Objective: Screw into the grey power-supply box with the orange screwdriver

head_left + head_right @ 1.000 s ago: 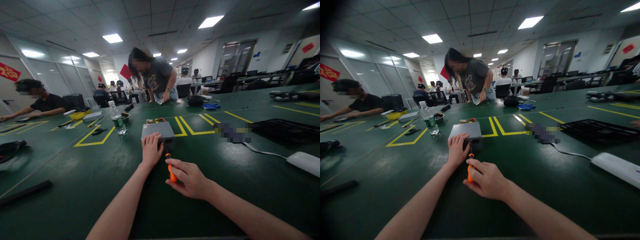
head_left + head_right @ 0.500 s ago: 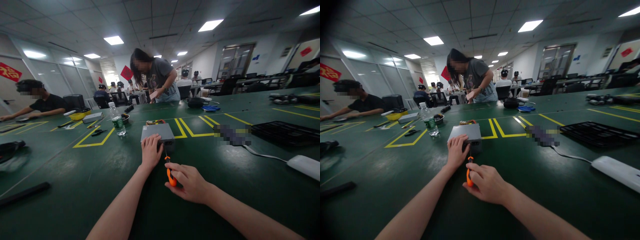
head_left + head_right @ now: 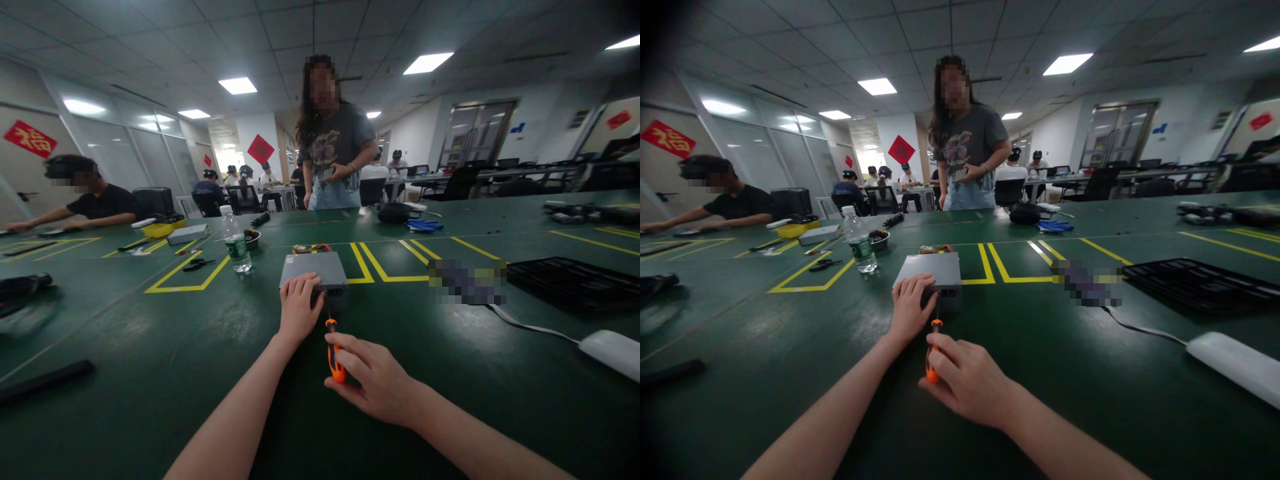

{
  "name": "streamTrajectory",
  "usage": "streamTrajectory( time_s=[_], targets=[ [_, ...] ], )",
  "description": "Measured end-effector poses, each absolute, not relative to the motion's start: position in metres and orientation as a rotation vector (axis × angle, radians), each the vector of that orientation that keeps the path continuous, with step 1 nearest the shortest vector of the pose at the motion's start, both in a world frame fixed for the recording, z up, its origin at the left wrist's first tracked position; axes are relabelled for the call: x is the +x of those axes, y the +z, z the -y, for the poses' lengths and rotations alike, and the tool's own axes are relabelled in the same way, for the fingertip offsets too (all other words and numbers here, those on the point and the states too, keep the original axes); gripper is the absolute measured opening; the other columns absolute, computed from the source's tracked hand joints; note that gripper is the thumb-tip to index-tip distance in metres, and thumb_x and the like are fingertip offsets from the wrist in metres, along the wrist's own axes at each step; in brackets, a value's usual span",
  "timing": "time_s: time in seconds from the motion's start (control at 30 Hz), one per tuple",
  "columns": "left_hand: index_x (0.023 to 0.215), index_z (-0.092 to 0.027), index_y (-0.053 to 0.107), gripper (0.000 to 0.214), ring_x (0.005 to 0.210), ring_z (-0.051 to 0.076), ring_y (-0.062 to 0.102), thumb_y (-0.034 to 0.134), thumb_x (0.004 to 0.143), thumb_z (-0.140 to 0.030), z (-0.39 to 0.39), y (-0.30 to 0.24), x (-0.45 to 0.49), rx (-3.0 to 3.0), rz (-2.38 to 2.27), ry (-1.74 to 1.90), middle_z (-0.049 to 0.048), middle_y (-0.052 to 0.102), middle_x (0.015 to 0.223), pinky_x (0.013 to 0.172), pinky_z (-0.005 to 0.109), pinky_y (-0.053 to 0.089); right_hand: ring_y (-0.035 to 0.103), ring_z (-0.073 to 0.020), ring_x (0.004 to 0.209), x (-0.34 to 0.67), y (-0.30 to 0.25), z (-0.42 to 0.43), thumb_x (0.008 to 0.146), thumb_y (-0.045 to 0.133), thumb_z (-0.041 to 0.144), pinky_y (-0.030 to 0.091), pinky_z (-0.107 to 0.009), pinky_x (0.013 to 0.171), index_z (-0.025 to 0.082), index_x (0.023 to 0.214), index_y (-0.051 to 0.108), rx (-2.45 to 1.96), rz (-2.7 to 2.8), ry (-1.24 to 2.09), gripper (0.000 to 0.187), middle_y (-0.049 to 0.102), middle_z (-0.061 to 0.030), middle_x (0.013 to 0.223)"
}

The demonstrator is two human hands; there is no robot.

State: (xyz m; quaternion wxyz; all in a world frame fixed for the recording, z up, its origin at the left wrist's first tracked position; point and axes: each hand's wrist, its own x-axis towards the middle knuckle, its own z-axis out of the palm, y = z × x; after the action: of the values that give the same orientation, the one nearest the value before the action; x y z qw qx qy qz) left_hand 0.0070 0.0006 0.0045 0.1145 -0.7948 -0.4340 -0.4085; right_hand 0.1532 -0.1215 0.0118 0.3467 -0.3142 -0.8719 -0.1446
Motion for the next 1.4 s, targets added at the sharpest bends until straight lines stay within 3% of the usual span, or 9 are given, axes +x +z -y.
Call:
streamTrajectory(
  time_s=[0.13, 0.37, 0.57, 0.8, 1.0, 1.23, 1.4],
  targets=[
    [0.107, -0.026, 0.052, 0.025, 0.114, 0.018, 0.046, 0.051, 0.082, -0.025, -0.0007, 0.0042, 0.0071, -2.329, 1.269, -1.195, 0.0016, 0.057, 0.12, 0.101, 0.039, 0.025, 0.057, -0.0212, 0.099, 0.1536, 0.0184, 0.125, 0.087, 0.042, 0.03, 0.051, -0.03, 0.072, 0.017, 0.118, 0.045, -0.809, 2.397, -0.35, 0.033, 0.052, -0.0168, 0.117],
    [0.108, -0.026, 0.051, 0.025, 0.114, 0.018, 0.046, 0.051, 0.083, -0.026, 0.0009, 0.0057, 0.0067, -2.336, 1.267, -1.201, 0.0016, 0.057, 0.119, 0.1, 0.038, 0.026, 0.063, -0.0169, 0.079, 0.1516, 0.0157, 0.1241, 0.085, 0.047, 0.028, 0.051, -0.028, 0.065, 0.015, 0.093, 0.05, -0.827, 2.206, -0.364, 0.016, 0.06, -0.0146, 0.105],
    [0.107, -0.026, 0.053, 0.025, 0.113, 0.018, 0.047, 0.051, 0.082, -0.026, -0.0003, 0.0044, 0.0069, -2.318, 1.261, -1.207, 0.0017, 0.057, 0.119, 0.1, 0.039, 0.027, 0.058, -0.0209, 0.098, 0.1524, 0.0186, 0.1272, 0.086, 0.045, 0.028, 0.051, -0.029, 0.072, 0.018, 0.117, 0.046, -0.828, 2.418, -0.351, 0.033, 0.052, -0.0167, 0.118],
    [0.108, -0.026, 0.052, 0.025, 0.115, 0.019, 0.046, 0.05, 0.083, -0.025, 0.0013, 0.0058, 0.0066, -2.34, 1.263, -1.201, 0.0027, 0.056, 0.12, 0.1, 0.04, 0.025, 0.063, -0.0184, 0.084, 0.1526, 0.0149, 0.1227, 0.084, 0.048, 0.025, 0.052, -0.029, 0.067, 0.015, 0.095, 0.048, -0.802, 2.155, -0.436, 0.015, 0.061, -0.0149, 0.104],
    [0.107, -0.026, 0.053, 0.026, 0.113, 0.019, 0.047, 0.052, 0.081, -0.025, -0.0003, 0.0046, 0.0069, -2.326, 1.257, -1.217, 0.0029, 0.057, 0.119, 0.099, 0.04, 0.028, 0.061, -0.0191, 0.092, 0.1497, 0.0192, 0.1271, 0.086, 0.045, 0.027, 0.051, -0.028, 0.069, 0.019, 0.116, 0.047, -0.842, 2.384, -0.428, 0.031, 0.055, -0.0154, 0.116],
    [0.108, -0.026, 0.053, 0.026, 0.114, 0.02, 0.047, 0.051, 0.082, -0.024, -0.0006, 0.0034, 0.0073, -2.337, 1.26, -1.239, 0.0037, 0.057, 0.119, 0.099, 0.041, 0.027, 0.061, -0.0142, 0.069, 0.1515, 0.0163, 0.1217, 0.085, 0.048, 0.027, 0.05, -0.026, 0.059, 0.017, 0.088, 0.052, -0.804, 2.134, -0.529, 0.011, 0.063, -0.0124, 0.1],
    [0.107, -0.026, 0.053, 0.025, 0.113, 0.02, 0.047, 0.051, 0.082, -0.025, -0.0003, 0.004, 0.0072, -2.338, 1.256, -1.235, 0.0037, 0.057, 0.119, 0.099, 0.041, 0.027, 0.061, -0.0199, 0.089, 0.1498, 0.0224, 0.1284, 0.086, 0.045, 0.029, 0.052, -0.029, 0.068, 0.019, 0.113, 0.05, -0.858, 2.348, -0.436, 0.029, 0.056, -0.015, 0.114]
  ],
)
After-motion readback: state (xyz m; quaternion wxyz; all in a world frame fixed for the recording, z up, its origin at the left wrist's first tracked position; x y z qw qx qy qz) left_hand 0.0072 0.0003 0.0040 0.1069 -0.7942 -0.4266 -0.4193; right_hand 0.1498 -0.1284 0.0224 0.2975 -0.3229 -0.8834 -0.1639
